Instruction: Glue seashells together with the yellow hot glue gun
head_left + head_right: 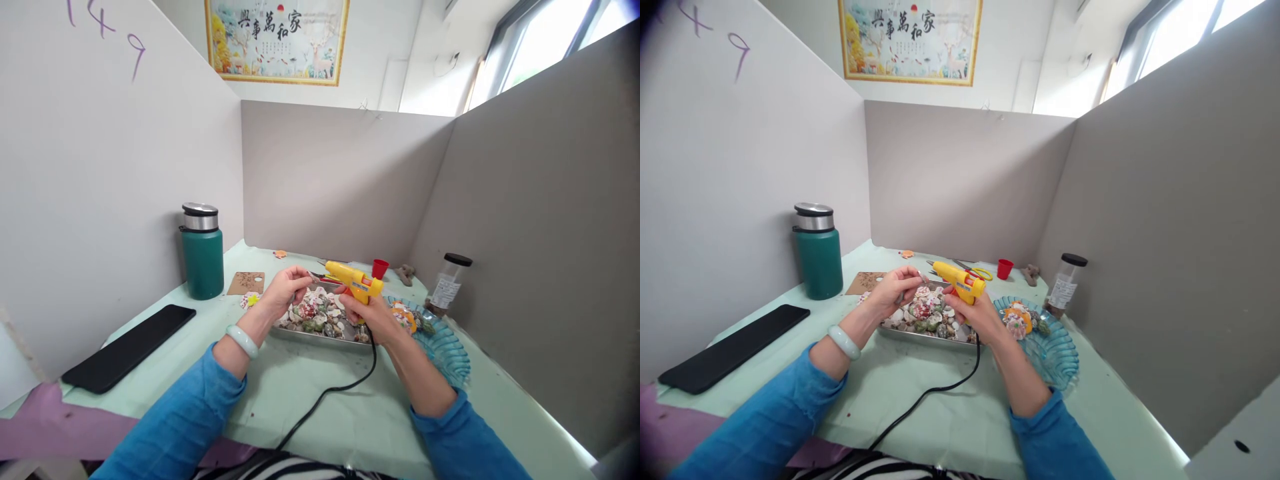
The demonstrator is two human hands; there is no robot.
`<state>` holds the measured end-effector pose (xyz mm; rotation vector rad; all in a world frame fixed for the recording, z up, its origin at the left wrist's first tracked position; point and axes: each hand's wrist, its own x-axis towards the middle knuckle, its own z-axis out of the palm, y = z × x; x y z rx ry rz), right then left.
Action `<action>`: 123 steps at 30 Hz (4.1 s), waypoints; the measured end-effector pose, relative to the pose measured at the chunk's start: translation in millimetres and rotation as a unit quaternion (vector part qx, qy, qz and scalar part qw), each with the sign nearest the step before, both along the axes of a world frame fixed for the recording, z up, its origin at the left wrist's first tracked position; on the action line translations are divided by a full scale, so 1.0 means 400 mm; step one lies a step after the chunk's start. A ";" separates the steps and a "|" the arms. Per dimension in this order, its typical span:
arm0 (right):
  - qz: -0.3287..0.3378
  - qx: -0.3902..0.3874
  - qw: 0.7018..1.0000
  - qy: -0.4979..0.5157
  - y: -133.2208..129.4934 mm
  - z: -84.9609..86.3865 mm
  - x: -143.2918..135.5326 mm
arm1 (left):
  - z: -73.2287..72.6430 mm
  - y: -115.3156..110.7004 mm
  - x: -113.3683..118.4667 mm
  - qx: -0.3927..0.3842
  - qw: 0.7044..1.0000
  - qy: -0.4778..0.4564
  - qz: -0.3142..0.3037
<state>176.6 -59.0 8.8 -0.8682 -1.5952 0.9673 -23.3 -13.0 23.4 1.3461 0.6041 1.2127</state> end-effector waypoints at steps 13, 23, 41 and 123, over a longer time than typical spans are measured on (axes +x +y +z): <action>0.033 -0.024 0.999 0.014 -0.001 -0.008 -0.001 | 0.003 0.012 -0.008 -0.050 0.997 -0.052 -0.023; 0.081 -0.044 0.996 0.009 0.004 -0.015 0.017 | 0.011 0.009 -0.017 -0.093 0.990 -0.072 -0.074; 0.117 -0.057 0.992 0.008 0.027 -0.041 0.035 | 0.007 0.015 -0.022 -0.093 0.986 -0.075 -0.116; 0.121 -0.075 0.990 0.023 0.021 -0.035 0.033 | 0.009 0.002 -0.022 -0.124 0.977 -0.075 -0.155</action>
